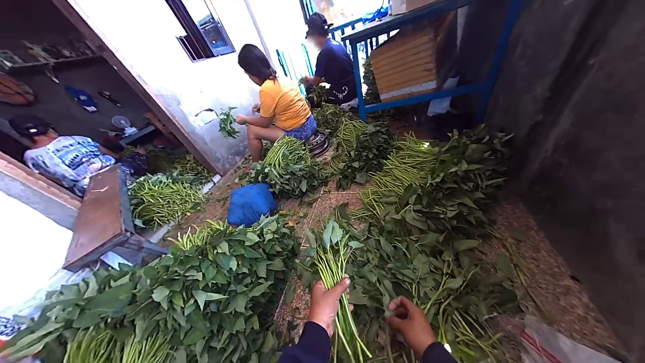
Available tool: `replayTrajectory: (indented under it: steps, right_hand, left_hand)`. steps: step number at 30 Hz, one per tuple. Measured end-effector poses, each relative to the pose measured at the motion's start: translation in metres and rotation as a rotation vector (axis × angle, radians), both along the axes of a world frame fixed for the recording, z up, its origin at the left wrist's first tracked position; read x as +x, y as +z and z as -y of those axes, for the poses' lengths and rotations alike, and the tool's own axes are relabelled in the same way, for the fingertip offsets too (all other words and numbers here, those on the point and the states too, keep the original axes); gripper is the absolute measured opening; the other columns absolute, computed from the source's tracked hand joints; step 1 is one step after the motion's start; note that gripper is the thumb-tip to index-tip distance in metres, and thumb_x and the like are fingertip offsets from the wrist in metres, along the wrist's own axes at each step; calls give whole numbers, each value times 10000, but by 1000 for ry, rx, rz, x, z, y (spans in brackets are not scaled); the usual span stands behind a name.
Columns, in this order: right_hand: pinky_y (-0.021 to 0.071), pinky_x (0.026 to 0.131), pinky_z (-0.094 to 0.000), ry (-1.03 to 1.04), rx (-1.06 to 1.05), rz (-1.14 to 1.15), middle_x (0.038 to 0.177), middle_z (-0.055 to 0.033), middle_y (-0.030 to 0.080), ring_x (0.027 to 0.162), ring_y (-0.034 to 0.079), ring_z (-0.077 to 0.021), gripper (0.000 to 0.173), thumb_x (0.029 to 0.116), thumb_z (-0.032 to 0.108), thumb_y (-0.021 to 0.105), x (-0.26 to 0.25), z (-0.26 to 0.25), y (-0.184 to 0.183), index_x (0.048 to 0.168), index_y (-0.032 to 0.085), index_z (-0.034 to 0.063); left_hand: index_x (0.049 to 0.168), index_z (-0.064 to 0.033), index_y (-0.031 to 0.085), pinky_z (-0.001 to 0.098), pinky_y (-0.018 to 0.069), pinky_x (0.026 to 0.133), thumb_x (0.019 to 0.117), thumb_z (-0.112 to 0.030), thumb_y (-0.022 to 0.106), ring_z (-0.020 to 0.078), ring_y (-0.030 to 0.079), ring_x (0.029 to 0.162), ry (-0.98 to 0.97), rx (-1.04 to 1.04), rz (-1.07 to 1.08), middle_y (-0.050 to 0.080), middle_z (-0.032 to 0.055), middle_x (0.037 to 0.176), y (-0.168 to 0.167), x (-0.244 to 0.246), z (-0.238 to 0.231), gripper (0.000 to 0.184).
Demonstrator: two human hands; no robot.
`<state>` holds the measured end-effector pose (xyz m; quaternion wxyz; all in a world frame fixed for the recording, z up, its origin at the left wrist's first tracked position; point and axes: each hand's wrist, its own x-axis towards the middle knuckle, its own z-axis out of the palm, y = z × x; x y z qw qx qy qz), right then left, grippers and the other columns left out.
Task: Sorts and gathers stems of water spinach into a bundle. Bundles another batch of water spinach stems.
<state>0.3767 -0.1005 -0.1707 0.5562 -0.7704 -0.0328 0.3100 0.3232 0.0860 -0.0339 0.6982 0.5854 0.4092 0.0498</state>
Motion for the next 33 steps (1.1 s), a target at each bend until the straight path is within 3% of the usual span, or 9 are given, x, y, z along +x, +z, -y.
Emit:
replayTrajectory:
  steps: [6, 10, 14, 21, 23, 26, 28, 31, 33]
  right_hand:
    - [617, 758, -446, -220, 63, 288, 960, -103, 730, 804, 728, -242, 600, 812, 34, 779, 2, 19, 74, 1373, 575, 94]
    - [611, 796, -423, -124, 79, 310, 988, -105, 729, 840, 727, -232, 653, 828, 12, 749, -12, 16, 95, 1436, 522, 90]
    - [604, 821, -459, -17, 1, 277, 1092, -147, 707, 880, 725, -274, 763, 827, 0, 732, -13, 21, 95, 1521, 427, 95]
    - [650, 665, -438, -394, 394, -171, 1015, -194, 661, 717, 720, -290, 593, 823, -104, 691, -42, 31, 71, 1355, 444, -18]
    - [635, 665, -410, -497, 435, -282, 994, -194, 651, 719, 708, -275, 540, 851, -134, 645, -52, 30, 60, 1338, 437, -28]
    - [629, 703, -398, -490, 437, -402, 1008, -198, 658, 767, 711, -265, 500, 901, -123, 621, -60, 26, 40, 1353, 436, -18]
    - [622, 761, -413, -285, 314, -435, 1043, -203, 669, 844, 718, -275, 475, 923, -72, 646, -57, 32, 24, 1355, 453, -30]
    - [530, 980, -544, 94, -74, -439, 1283, -257, 641, 1151, 657, -379, 542, 969, 139, 681, -54, 51, -16, 1445, 478, -26]
    - [517, 1006, -569, -166, -136, -489, 1352, -285, 593, 1215, 626, -408, 536, 1006, 119, 605, -53, 55, -43, 1487, 422, -33]
  left_hand:
    - [1115, 3, 694, 424, 592, 806, 896, -143, 796, 224, 704, 879, -221, 385, -88, 719, 141, 1012, -23, 9, 38, 283]
    - [1144, 43, 662, 397, 559, 907, 909, -133, 786, 212, 689, 965, -279, 176, -57, 714, 160, 1051, -32, 9, 63, 319]
    - [1256, 39, 586, 422, 596, 837, 964, -180, 732, 244, 709, 922, -275, -138, -130, 707, 176, 1045, -31, 0, 70, 393]
    - [1256, -8, 590, 424, 615, 735, 955, -96, 711, 253, 706, 829, -263, -295, -181, 693, 149, 988, -25, -7, 65, 336]
    - [1210, -6, 578, 427, 628, 691, 978, -77, 675, 247, 693, 748, -269, -348, -161, 667, 129, 910, -23, -3, 62, 261]
    - [1251, -6, 526, 459, 636, 740, 1033, -103, 599, 293, 734, 818, -332, -415, -181, 707, 149, 941, -24, -4, 57, 250]
    - [1280, 2, 503, 477, 638, 776, 1052, -107, 564, 325, 747, 870, -362, -430, -178, 723, 168, 979, -23, -4, 55, 260]
    - [1262, -4, 501, 471, 639, 737, 1049, -105, 570, 305, 737, 807, -323, -410, -174, 705, 155, 926, -18, -2, 53, 246]
    - [1233, -8, 505, 447, 642, 691, 1040, -96, 584, 280, 725, 745, -295, -389, -170, 684, 140, 879, -15, 2, 53, 226]
